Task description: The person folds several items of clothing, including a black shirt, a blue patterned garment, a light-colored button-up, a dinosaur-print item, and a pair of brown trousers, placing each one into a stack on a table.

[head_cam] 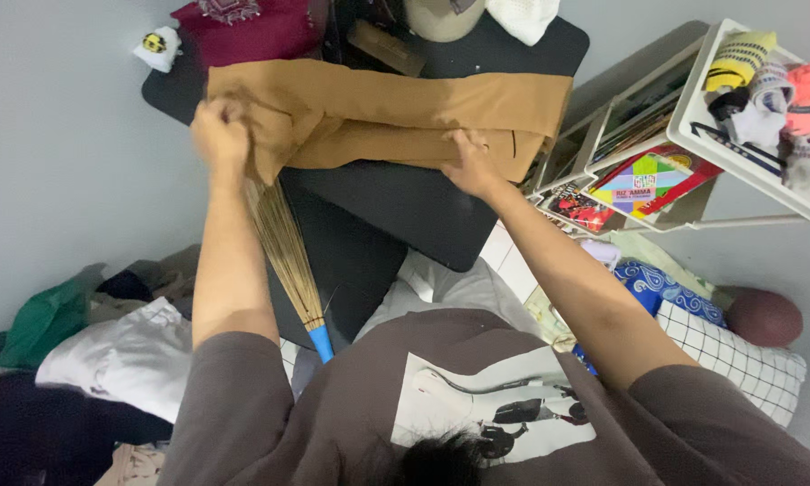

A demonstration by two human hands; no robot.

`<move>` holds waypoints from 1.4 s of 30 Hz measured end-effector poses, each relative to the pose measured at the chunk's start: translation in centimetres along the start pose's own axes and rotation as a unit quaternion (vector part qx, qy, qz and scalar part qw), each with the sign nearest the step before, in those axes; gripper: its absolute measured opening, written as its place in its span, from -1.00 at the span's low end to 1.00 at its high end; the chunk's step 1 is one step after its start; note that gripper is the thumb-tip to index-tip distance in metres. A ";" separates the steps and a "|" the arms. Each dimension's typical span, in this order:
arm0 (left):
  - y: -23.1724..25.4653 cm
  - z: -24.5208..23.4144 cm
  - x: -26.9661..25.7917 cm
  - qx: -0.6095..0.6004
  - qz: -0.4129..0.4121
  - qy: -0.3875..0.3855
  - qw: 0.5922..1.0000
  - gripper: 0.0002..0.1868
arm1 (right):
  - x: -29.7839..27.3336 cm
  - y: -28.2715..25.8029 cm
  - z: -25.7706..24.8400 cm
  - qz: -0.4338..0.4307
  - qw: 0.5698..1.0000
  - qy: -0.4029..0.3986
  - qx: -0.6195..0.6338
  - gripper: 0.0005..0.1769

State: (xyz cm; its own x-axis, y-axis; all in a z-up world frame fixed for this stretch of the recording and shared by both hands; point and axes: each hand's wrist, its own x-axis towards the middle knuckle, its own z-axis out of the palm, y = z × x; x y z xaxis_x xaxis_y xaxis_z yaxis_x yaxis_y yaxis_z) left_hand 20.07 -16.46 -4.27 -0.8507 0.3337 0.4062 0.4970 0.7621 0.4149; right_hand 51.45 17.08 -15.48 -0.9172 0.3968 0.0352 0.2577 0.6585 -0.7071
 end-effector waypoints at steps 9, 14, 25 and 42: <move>14.0 1.1 1.2 -0.216 0.221 -0.224 0.924 -0.84 | 5.4 -8.8 -0.7 -0.039 0.982 -0.007 0.187 -0.05; 13.6 4.7 1.7 -0.220 0.222 -0.262 0.913 -0.86 | 8.3 -11.5 0.5 0.022 0.978 -0.078 0.193 -0.61; 2.9 3.7 2.2 0.035 -0.223 0.072 0.971 -0.39 | 9.8 -5.5 2.4 0.220 0.890 -0.054 0.396 -0.65; -8.9 8.0 11.1 -0.501 -0.366 0.007 0.784 -0.87 | 9.9 2.1 1.8 0.197 0.845 0.051 0.495 -0.75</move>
State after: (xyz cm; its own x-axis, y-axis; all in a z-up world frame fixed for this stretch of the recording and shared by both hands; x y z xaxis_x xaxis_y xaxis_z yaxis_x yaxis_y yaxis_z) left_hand 4.86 -15.14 -9.98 -0.9724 -0.0022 -0.2333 -0.2325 -0.0742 0.9698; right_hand 42.36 21.31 -17.89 -0.7760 0.5466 -0.3149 0.1102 -0.3740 -0.9208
